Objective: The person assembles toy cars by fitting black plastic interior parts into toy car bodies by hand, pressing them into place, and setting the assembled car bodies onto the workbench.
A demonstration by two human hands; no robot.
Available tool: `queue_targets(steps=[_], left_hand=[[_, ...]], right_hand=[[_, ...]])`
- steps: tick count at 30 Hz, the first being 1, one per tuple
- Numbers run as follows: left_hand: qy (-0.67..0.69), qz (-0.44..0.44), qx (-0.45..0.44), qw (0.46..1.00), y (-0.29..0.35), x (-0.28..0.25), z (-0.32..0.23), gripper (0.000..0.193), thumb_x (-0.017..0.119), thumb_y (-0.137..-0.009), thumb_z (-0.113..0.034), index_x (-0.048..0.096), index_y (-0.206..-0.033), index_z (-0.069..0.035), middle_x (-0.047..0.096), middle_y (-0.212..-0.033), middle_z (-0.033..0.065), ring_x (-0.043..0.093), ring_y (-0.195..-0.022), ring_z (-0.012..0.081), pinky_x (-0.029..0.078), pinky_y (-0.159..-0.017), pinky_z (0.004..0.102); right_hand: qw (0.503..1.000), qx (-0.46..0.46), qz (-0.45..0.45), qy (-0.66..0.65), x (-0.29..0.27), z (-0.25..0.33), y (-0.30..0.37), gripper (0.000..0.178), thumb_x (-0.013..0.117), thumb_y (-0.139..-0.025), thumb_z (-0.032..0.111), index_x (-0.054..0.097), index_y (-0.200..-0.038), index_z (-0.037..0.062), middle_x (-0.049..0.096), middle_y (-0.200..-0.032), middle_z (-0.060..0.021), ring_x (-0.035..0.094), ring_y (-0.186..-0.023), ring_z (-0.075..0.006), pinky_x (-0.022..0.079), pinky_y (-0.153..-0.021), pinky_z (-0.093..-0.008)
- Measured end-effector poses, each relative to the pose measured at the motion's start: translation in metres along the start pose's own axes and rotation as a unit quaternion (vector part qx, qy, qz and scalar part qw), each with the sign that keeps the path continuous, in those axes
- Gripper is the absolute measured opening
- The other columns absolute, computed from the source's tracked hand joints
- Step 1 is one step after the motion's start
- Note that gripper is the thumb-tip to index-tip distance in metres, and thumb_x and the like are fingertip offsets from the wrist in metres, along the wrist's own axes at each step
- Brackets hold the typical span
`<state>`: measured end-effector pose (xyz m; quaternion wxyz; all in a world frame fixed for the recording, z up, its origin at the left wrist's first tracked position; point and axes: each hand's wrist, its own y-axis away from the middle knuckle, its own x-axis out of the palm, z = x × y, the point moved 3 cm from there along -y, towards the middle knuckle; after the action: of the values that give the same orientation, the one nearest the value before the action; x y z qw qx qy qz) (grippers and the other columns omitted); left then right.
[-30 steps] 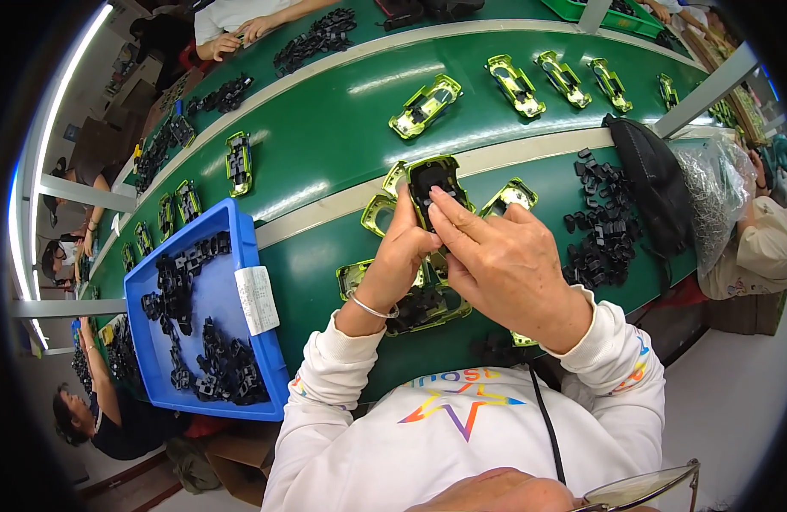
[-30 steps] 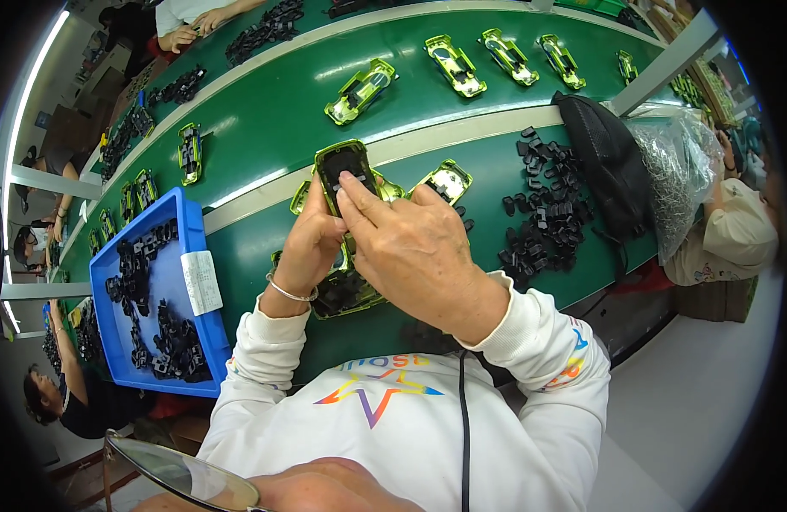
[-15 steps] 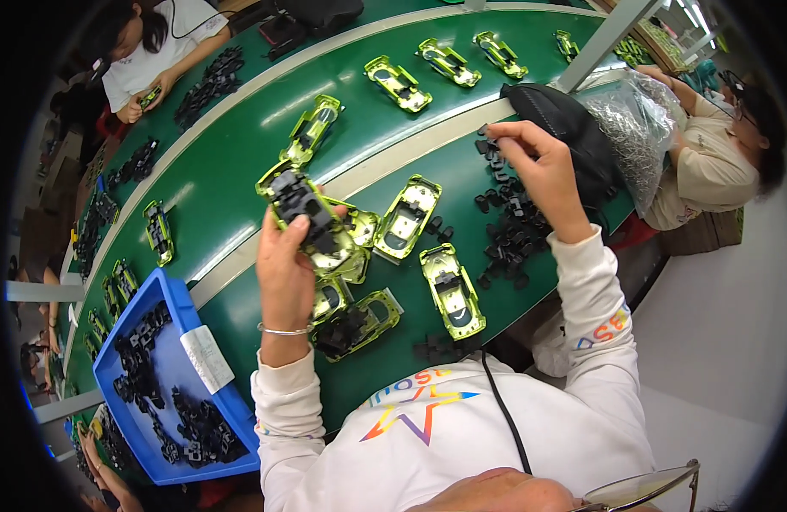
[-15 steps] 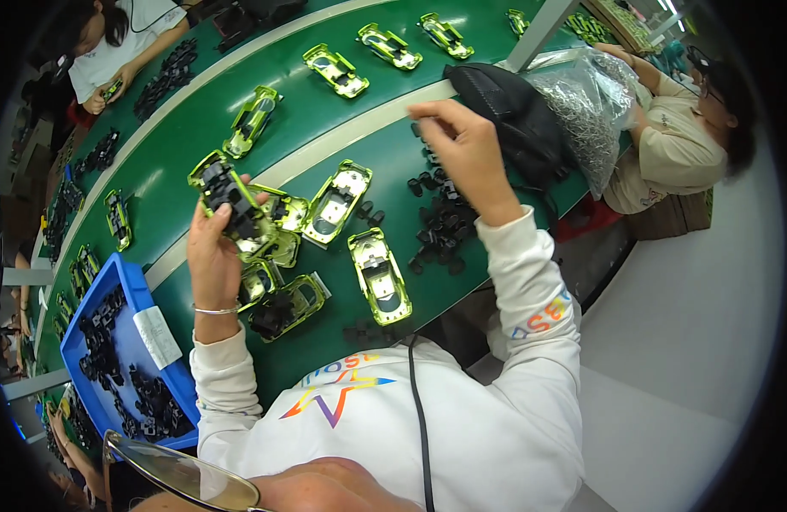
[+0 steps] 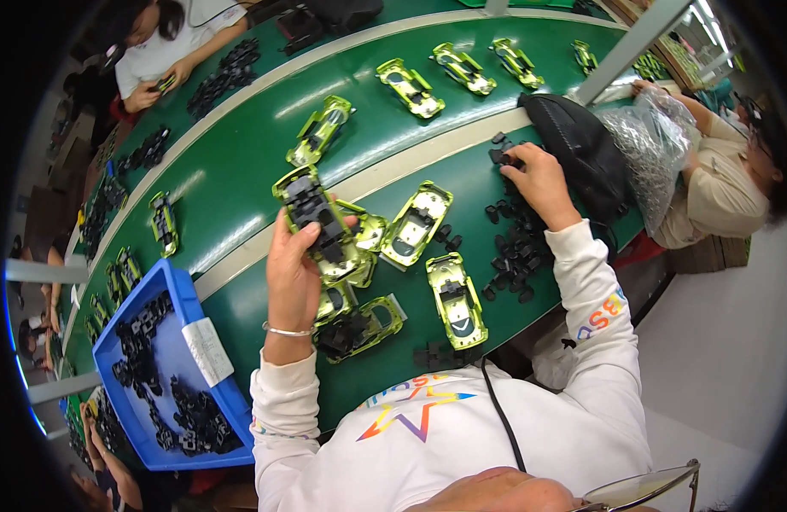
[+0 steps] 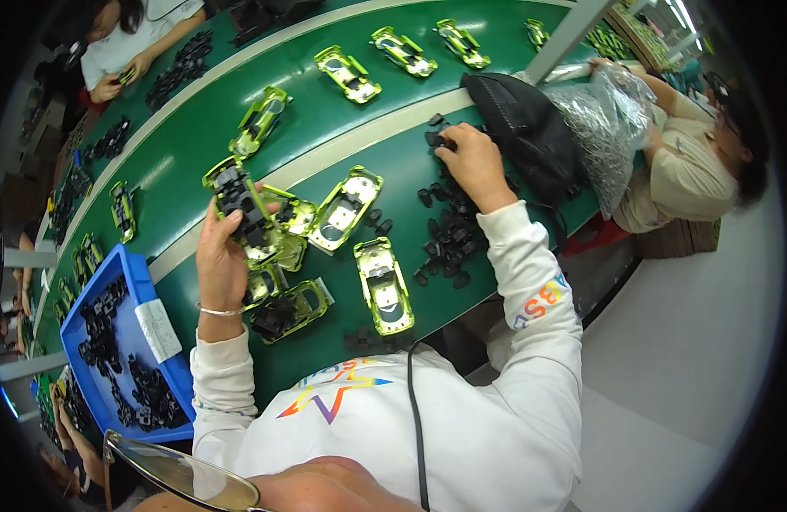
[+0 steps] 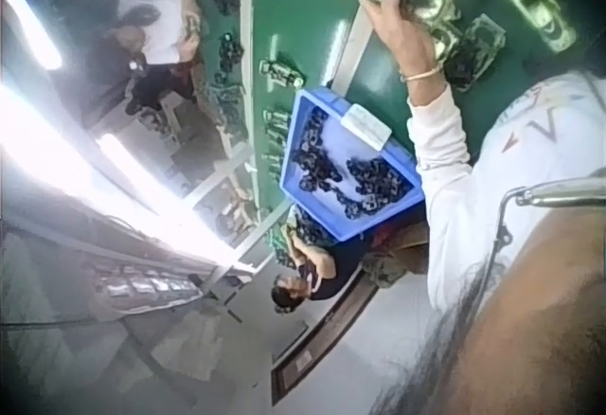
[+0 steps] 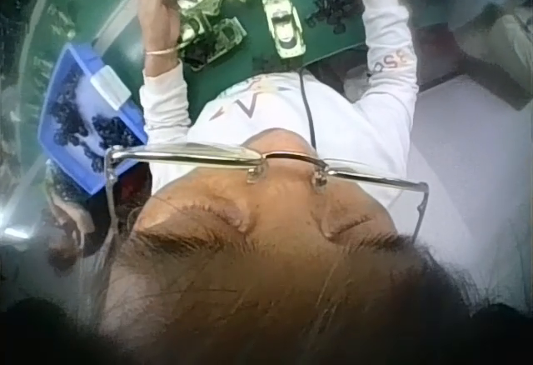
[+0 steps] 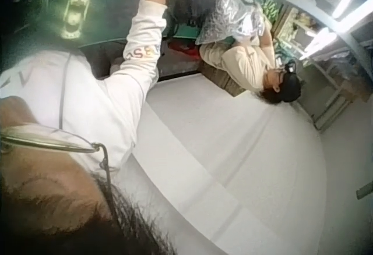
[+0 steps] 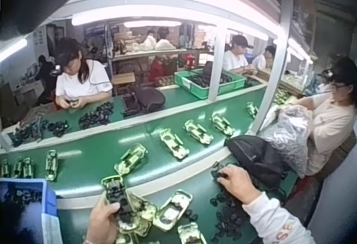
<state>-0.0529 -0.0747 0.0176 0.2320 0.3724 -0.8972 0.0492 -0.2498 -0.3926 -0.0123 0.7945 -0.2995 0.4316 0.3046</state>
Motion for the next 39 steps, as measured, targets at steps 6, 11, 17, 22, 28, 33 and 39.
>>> queue_targets(steps=[6, 11, 17, 22, 28, 33, 39], left_hand=[[0.046, 0.028, -0.025, 0.998, 0.006, 0.010, 0.008, 0.047, 0.049, -0.095, -0.010, 0.042, -0.140, 0.002, 0.060, -0.129, 0.0188, 0.065, -0.112, 0.0328, 0.053, -0.096, 0.0417], [0.148, 0.019, -0.037, 0.988, 0.017, 0.012, 0.007, 0.047, 0.041, -0.097, -0.011, 0.035, -0.143, -0.004, 0.060, -0.120, 0.0138, 0.066, -0.107, 0.0274, 0.054, -0.093, 0.0383], [0.100, 0.024, -0.019, 0.995, 0.026, 0.011, 0.004, 0.050, 0.039, -0.097, -0.015, 0.037, -0.144, -0.002, 0.057, -0.129, 0.0118, 0.058, -0.117, 0.0213, 0.047, -0.102, 0.0378], [0.073, 0.027, -0.005, 0.997, 0.030, 0.012, 0.005, 0.058, 0.044, -0.091, -0.016, 0.033, -0.146, -0.003, 0.054, -0.128, 0.0101, 0.057, -0.115, 0.0179, 0.046, -0.102, 0.0361], [-0.025, 0.036, 0.058, 0.997, 0.029, 0.014, 0.002, 0.065, 0.050, -0.086, -0.021, 0.032, -0.146, -0.003, 0.054, -0.128, 0.0101, 0.055, -0.116, 0.0187, 0.043, -0.104, 0.0341], [0.067, 0.051, 0.011, 0.996, 0.033, 0.024, -0.006, 0.070, 0.053, -0.084, -0.020, 0.030, -0.147, -0.001, 0.053, -0.130, 0.0112, 0.054, -0.120, 0.0195, 0.040, -0.107, 0.0342], [-0.013, 0.082, 0.061, 0.995, 0.030, 0.020, 0.006, 0.075, 0.050, -0.091, -0.007, 0.014, -0.156, 0.000, 0.048, -0.135, 0.0117, 0.051, -0.120, 0.0171, 0.040, -0.106, 0.0315]], right_hand=[[0.977, -0.018, 0.001, -0.215, -0.017, 0.055, 0.008, 0.034, 0.072, -0.085, 0.008, 0.065, -0.118, 0.0017, 0.066, -0.087, -0.0073, 0.061, -0.074, -0.0163, 0.050, -0.070, -0.0309], [0.833, -0.037, 0.253, -0.491, -0.007, 0.163, 0.032, 0.017, 0.065, -0.093, 0.000, 0.063, -0.110, -0.0010, 0.067, -0.101, -0.0041, 0.062, -0.084, -0.0074, 0.052, -0.075, -0.0233], [0.768, -0.036, 0.400, -0.499, 0.010, 0.221, 0.036, 0.029, 0.070, -0.091, 0.004, 0.063, -0.118, -0.0031, 0.068, -0.101, -0.0040, 0.063, -0.083, -0.0060, 0.052, -0.073, -0.0212], [0.837, -0.004, 0.346, -0.423, 0.009, 0.229, 0.028, 0.024, 0.065, -0.096, 0.008, 0.063, -0.117, -0.0026, 0.072, -0.086, -0.0072, 0.062, -0.065, -0.0069, 0.051, -0.060, -0.0208], [0.806, 0.030, 0.313, -0.501, 0.006, 0.231, 0.034, 0.018, 0.064, -0.096, 0.008, 0.064, -0.109, -0.0047, 0.071, -0.082, -0.0086, 0.066, -0.065, -0.0100, 0.053, -0.057, -0.0217], [0.772, 0.059, 0.294, -0.560, 0.009, 0.224, 0.041, 0.017, 0.064, -0.096, 0.007, 0.062, -0.107, -0.0052, 0.071, -0.081, -0.0115, 0.069, -0.065, -0.0134, 0.056, -0.058, -0.0236], [0.775, 0.073, 0.269, -0.568, 0.013, 0.224, 0.040, 0.013, 0.065, -0.095, 0.007, 0.059, -0.101, -0.0036, 0.071, -0.077, -0.0108, 0.068, -0.062, -0.0129, 0.055, -0.056, -0.0237]])
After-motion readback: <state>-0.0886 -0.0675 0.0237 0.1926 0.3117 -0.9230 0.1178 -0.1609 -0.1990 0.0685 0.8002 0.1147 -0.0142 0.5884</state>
